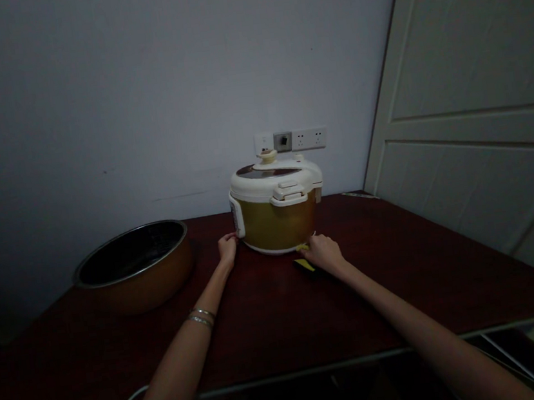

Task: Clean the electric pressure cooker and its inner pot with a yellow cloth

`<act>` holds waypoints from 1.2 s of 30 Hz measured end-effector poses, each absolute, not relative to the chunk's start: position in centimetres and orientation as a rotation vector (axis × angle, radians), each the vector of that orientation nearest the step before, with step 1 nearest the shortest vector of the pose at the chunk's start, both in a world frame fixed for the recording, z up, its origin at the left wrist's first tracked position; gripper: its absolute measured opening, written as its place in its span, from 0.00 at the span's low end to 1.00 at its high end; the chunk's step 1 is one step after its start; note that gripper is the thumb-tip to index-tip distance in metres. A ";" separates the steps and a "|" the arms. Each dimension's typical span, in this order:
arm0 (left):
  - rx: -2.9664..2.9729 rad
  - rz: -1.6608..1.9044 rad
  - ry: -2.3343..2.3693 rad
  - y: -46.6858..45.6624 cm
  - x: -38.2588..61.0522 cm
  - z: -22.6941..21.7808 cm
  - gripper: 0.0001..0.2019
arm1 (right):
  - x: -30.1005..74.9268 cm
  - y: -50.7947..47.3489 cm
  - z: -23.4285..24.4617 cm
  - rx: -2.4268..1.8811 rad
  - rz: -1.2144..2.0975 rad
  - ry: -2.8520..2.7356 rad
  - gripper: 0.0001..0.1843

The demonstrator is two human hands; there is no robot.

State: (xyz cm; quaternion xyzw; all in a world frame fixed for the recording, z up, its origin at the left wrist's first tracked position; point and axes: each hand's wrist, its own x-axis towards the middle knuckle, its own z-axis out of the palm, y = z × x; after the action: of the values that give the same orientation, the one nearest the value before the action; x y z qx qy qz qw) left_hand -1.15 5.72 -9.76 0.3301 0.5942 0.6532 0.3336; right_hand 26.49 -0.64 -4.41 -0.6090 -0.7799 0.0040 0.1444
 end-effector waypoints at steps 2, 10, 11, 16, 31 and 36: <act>0.858 1.706 1.540 5.6 -1.1 -9.6 0.17 | 27.2 -0.3 -4.4 -1.761 0.063 -2.220 0.19; 0.807 1.770 1.494 5.4 -0.9 -9.3 0.15 | 33.3 3.0 -4.0 -1.785 0.425 -1.994 0.19; 0.794 1.794 1.490 5.4 -0.8 -9.3 0.13 | 33.8 3.7 -4.1 -1.801 0.444 -1.930 0.19; 0.725 1.933 1.439 5.0 -0.3 -8.4 0.12 | 32.6 6.1 -5.5 -1.819 0.541 -1.714 0.17; 0.621 1.944 1.319 4.1 0.5 -7.3 0.11 | 33.3 3.9 -6.4 -1.647 0.609 -1.833 0.11; 0.617 1.942 1.328 4.0 0.7 -7.3 0.12 | 32.9 3.6 -5.3 -1.633 0.419 -1.901 0.13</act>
State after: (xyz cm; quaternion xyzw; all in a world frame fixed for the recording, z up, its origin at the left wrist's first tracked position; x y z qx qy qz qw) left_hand 0.67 3.98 -7.28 0.2378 0.5121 0.7488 0.3471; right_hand 32.89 3.61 -5.32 -0.6138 -0.7148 0.1574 0.2959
